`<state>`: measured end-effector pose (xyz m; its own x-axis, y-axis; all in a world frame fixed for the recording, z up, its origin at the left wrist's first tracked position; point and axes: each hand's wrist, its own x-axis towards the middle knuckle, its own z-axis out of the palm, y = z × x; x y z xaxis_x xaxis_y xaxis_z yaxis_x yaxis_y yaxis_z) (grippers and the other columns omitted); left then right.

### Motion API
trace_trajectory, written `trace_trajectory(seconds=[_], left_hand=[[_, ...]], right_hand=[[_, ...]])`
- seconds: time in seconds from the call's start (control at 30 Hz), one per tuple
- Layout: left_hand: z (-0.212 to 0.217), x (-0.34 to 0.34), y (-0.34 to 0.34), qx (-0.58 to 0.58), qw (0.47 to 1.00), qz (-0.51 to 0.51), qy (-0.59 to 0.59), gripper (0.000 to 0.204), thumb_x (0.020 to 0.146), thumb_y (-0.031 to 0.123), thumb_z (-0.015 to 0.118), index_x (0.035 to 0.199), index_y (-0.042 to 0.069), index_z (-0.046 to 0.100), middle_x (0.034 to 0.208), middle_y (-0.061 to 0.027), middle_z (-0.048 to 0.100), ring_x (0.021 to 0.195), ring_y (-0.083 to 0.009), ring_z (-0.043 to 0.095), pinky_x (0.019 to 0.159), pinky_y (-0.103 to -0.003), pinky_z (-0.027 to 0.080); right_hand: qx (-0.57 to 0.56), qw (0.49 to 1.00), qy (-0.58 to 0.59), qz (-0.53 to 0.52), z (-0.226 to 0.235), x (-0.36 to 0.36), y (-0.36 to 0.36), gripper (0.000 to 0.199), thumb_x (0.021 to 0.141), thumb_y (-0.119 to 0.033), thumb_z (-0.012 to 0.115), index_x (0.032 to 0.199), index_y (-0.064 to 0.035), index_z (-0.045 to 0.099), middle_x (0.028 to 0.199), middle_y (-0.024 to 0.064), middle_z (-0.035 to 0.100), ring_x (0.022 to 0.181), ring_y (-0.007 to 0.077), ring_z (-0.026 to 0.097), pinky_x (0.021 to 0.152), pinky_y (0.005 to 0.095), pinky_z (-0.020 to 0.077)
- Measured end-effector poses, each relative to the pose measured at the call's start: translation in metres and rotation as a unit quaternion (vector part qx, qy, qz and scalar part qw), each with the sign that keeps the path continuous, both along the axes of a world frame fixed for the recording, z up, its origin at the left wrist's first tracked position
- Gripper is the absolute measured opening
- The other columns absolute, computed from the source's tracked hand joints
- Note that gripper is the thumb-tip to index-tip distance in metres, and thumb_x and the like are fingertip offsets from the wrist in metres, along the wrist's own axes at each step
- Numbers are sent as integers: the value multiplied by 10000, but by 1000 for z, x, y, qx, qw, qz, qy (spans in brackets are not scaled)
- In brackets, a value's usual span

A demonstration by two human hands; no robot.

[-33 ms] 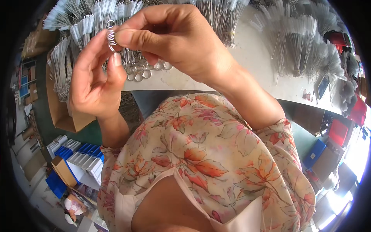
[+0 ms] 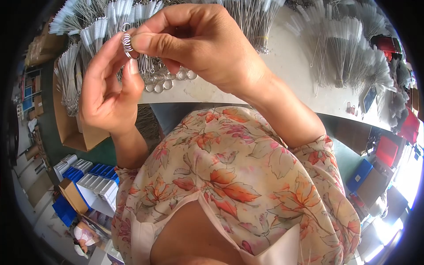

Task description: Assembling small white brushes by attaching metal rings.

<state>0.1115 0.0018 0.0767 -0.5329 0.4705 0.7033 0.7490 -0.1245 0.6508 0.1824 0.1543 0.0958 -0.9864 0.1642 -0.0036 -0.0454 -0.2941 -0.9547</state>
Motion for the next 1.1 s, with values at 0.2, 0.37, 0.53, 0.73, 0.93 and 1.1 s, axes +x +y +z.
trace_trajectory(seconds=[0.2, 0.37, 0.53, 0.73, 0.93, 1.1], left_hand=[[0, -9, 3, -15, 999, -28, -29, 317, 766, -120, 541, 1081, -145, 518, 1001, -239, 602, 895, -237, 618, 822, -304, 489], [4, -23, -1, -30, 986, -123, -109, 265, 781, -60, 592, 1044, -86, 579, 991, -134, 630, 861, -152, 625, 715, -222, 502], [-28, -79, -11, -344, 912, 5, -223, 227, 810, 18, 575, 1030, -39, 585, 928, -101, 638, 809, -145, 615, 711, -248, 492], [-67, -116, 6, -518, 831, 179, -90, 275, 769, 336, 653, 789, 63, 630, 727, -81, 647, 669, -237, 617, 602, -321, 460], [-78, -121, -15, -463, 866, 170, -85, 205, 775, 268, 636, 801, 66, 624, 731, -92, 639, 693, -272, 615, 611, -359, 457], [-61, -101, -6, -324, 917, 227, -53, 169, 824, 236, 578, 794, 70, 575, 701, -109, 626, 670, -308, 610, 612, -382, 469]], right_hand=[[-90, 992, 26, 85, -15, -8, 10, 150, 838, -107, 613, 944, -1, 623, 768, 34, 620, 583, 38, 501, 498, 168, 403], [183, 983, -8, 17, -8, 2, 10, 80, 779, -98, 659, 831, -39, 669, 710, 27, 615, 585, 84, 547, 524, 222, 443], [482, 873, 58, -51, -92, 33, -2, 85, 697, -101, 668, 776, -111, 640, 710, 27, 570, 671, 205, 587, 560, 304, 469], [623, 753, 210, -2, -122, 40, 2, 100, 654, -92, 636, 750, -116, 622, 708, 11, 534, 733, 173, 563, 635, 310, 483], [615, 766, 58, -179, -83, -14, 67, 110, 785, -112, 636, 887, -71, 639, 811, 56, 633, 636, 183, 616, 572, 280, 495], [656, 729, -157, -113, -79, -50, 100, 279, 759, -352, 604, 899, -113, 636, 898, 76, 637, 832, 277, 608, 701, 382, 470]])
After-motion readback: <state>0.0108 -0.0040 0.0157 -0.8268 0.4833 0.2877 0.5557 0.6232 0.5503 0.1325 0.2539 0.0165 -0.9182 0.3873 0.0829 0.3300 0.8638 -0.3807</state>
